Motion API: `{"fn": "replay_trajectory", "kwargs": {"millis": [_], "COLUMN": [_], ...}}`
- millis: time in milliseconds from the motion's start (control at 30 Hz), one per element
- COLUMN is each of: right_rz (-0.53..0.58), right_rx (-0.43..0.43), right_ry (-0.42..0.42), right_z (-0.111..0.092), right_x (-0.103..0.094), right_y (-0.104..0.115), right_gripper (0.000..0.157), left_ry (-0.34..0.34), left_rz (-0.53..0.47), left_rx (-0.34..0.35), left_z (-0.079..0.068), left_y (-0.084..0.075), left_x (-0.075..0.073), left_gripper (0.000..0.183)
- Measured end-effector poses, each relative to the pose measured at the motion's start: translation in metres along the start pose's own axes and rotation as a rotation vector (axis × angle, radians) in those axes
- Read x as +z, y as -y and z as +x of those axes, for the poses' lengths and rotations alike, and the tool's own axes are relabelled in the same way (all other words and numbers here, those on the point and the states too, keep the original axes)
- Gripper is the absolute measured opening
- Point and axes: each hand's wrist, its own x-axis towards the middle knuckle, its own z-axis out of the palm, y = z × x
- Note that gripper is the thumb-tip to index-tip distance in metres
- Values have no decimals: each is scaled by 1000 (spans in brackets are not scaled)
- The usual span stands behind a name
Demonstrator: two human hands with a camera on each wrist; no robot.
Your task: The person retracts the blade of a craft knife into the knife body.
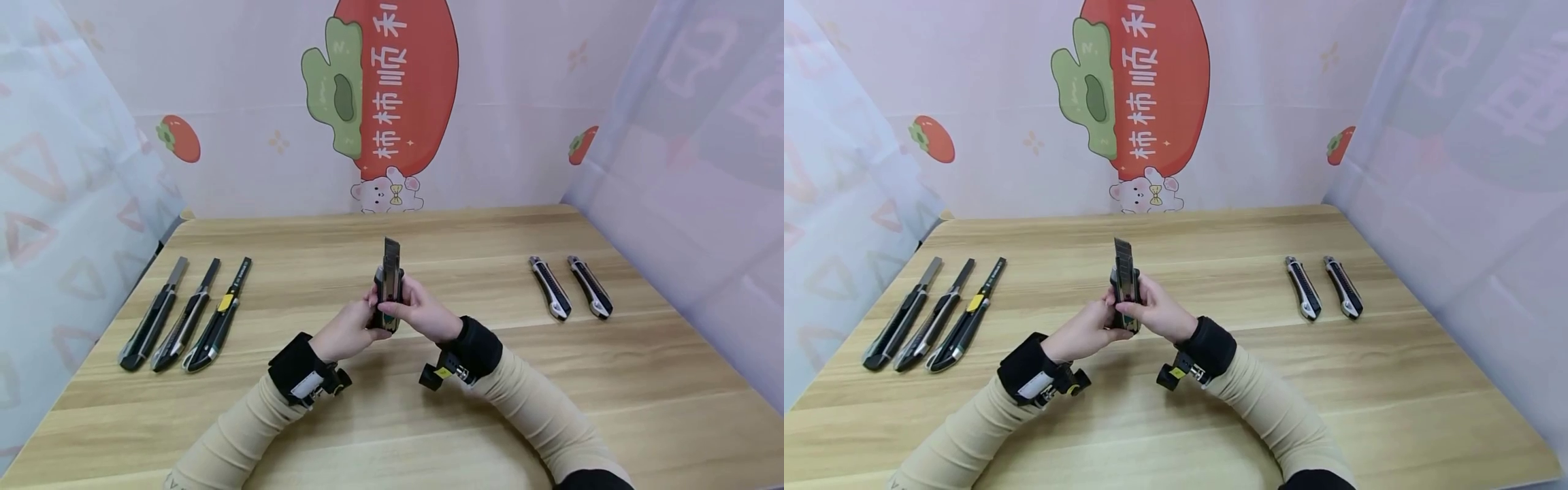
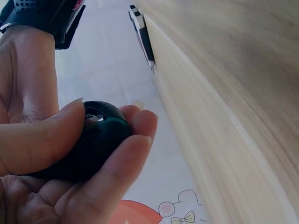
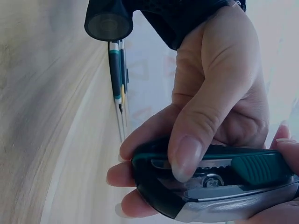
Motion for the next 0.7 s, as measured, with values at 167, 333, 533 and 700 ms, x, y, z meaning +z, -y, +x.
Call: {"fn": "replay_trajectory", "kwargs": {"millis": [167, 333, 533, 700], "right_rz": [47, 111, 183, 232], "right_rx": [43, 192, 264, 217], "right_ry": [-32, -21, 53, 48], "right_z": [2, 5, 7, 5], "right_x": [-2, -4, -5, -3], "right_y": [0, -2, -5, -5], "right_gripper": [32, 42, 45, 29], "left_ry": [24, 27, 26, 4], "left_rz": [-45, -160, -206, -100], "left_rx": [-20, -31, -48, -46], "left_z": [1, 1, 0, 1], "left_y": [-1, -1, 0, -1], "left_x": [-2, -6, -8, -7], "left_gripper": [35, 43, 43, 35]}}
